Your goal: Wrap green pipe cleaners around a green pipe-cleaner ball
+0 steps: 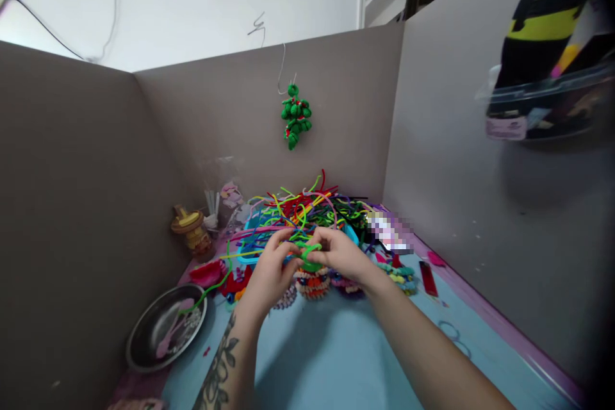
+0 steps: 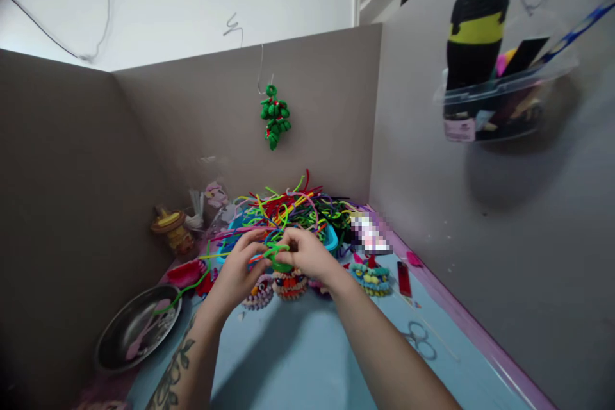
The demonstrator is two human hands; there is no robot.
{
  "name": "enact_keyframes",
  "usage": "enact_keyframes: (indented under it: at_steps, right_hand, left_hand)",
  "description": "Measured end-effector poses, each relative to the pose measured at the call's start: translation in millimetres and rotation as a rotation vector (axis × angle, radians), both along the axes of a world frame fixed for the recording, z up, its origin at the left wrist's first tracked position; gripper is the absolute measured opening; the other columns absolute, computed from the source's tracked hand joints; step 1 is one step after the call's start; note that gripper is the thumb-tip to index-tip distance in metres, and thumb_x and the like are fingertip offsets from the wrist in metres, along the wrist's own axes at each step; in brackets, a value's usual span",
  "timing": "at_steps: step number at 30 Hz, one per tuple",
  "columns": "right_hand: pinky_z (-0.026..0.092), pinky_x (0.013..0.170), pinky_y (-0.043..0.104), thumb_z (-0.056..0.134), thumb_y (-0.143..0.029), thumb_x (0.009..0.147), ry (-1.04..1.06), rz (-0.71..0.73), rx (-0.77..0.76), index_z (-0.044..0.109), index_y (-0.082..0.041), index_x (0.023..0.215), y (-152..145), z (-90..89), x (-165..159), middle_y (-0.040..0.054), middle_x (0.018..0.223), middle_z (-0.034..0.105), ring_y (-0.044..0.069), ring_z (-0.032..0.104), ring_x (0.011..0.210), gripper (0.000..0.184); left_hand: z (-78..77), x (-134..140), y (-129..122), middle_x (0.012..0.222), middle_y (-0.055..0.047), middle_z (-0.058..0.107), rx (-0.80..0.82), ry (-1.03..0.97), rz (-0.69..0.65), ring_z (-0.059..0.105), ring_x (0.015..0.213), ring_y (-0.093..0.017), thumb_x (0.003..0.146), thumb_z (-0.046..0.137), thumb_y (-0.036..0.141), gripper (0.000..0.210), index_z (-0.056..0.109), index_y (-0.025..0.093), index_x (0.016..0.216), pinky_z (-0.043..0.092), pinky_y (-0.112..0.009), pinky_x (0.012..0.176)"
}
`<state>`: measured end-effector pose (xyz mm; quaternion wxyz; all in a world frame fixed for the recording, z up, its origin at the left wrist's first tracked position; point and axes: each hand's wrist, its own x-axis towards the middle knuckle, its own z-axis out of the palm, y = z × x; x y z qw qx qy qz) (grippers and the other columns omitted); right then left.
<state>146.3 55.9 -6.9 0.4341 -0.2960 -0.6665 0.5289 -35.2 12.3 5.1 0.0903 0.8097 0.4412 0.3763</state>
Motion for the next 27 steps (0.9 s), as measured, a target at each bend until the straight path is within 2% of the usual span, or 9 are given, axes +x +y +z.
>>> enact_keyframes:
  at_steps: [6,11,19,27]
  right_hand:
    - [0.038,0.055,0.023,0.080,-0.040,0.059,0.077,0.002,-0.103,0.047,-0.019,0.069,-1,3.8,3,-0.0060,0.063,0.052,0.010,0.049,0.057,0.040]
    - [0.035,0.056,0.023,0.080,-0.037,0.061,0.078,0.083,-0.120,0.048,-0.019,0.072,-3,3.3,4,-0.0066,0.065,0.049,0.009,0.047,0.058,0.038]
    - [0.032,0.057,0.022,0.071,-0.026,0.070,-0.001,0.214,-0.018,0.047,-0.020,0.081,-7,8.6,7,-0.0062,0.071,0.046,0.010,0.044,0.064,0.028]
    - [0.033,0.058,0.021,0.063,-0.016,0.072,-0.157,0.192,0.070,0.044,-0.022,0.086,-10,12.8,10,-0.0060,0.076,0.043,0.011,0.042,0.068,0.024]
  left_hand:
    - [1.3,-1,-3,0.143,-0.013,0.039,-0.100,0.087,-0.025,0.037,0.134,-0.025,0.087,0.050,0.016,0.018,0.058,0.021,0.103,0.035,-0.044,0.108]
    - [3.4,0,-5,0.139,-0.013,0.042,-0.094,0.082,-0.035,0.039,0.132,-0.025,0.086,0.050,0.014,0.010,0.057,0.020,0.090,0.036,-0.045,0.107]
    - [16.2,6,-15,0.133,-0.014,0.044,-0.105,0.163,-0.014,0.045,0.127,-0.027,0.083,0.049,0.008,0.016,0.060,0.018,0.089,0.041,-0.045,0.103]
    - [17.3,8,-17,0.129,-0.014,0.047,-0.070,0.229,0.000,0.050,0.121,-0.027,0.081,0.050,0.007,0.014,0.060,0.016,0.082,0.043,-0.043,0.100]
